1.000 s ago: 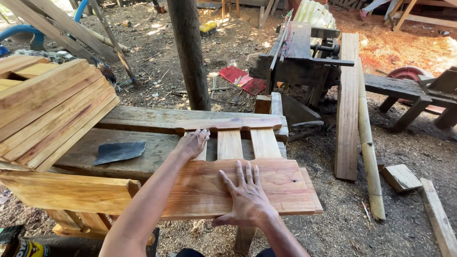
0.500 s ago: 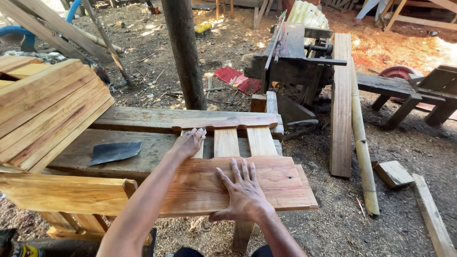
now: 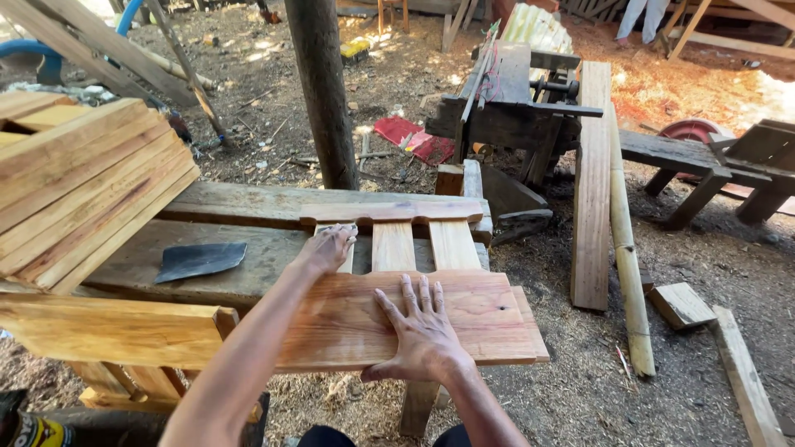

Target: Manually sanding wooden furniture slats and frames using sandpaper to smooth the surface.

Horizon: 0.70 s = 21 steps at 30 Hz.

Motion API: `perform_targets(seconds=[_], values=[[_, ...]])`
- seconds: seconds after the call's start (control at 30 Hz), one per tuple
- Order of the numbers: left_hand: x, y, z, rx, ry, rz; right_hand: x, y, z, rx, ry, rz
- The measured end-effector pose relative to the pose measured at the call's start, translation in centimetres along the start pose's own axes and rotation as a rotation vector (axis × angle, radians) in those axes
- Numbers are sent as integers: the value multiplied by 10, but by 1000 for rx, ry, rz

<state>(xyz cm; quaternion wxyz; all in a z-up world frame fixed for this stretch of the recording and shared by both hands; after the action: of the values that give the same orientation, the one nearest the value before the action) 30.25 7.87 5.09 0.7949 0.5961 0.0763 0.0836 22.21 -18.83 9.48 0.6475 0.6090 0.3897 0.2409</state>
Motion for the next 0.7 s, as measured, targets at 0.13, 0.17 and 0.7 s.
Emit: perform_targets(seconds=[0.13,0.17,0.7], values=[[-35,-3,-5,-44,-36,-33,2,1,1,19,-11,-37],[-33,-1,-5,-53,-74,3,2,1,1,15,-2,-36],[-25,33,-8,-75,6,12,7,-7,3,23,15,13]])
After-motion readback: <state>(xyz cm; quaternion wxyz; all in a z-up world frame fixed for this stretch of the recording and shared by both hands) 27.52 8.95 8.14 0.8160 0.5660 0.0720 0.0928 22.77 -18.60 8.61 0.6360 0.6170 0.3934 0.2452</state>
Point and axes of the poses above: each hand's wrist, its own x-axis towards the middle knuckle, its own y-axis out of the back of the hand, z = x × y, the point moved 5 cm from there along x, towards the middle knuckle, and after that the axes turned 6 degrees about -x, right-handed, at the moved point
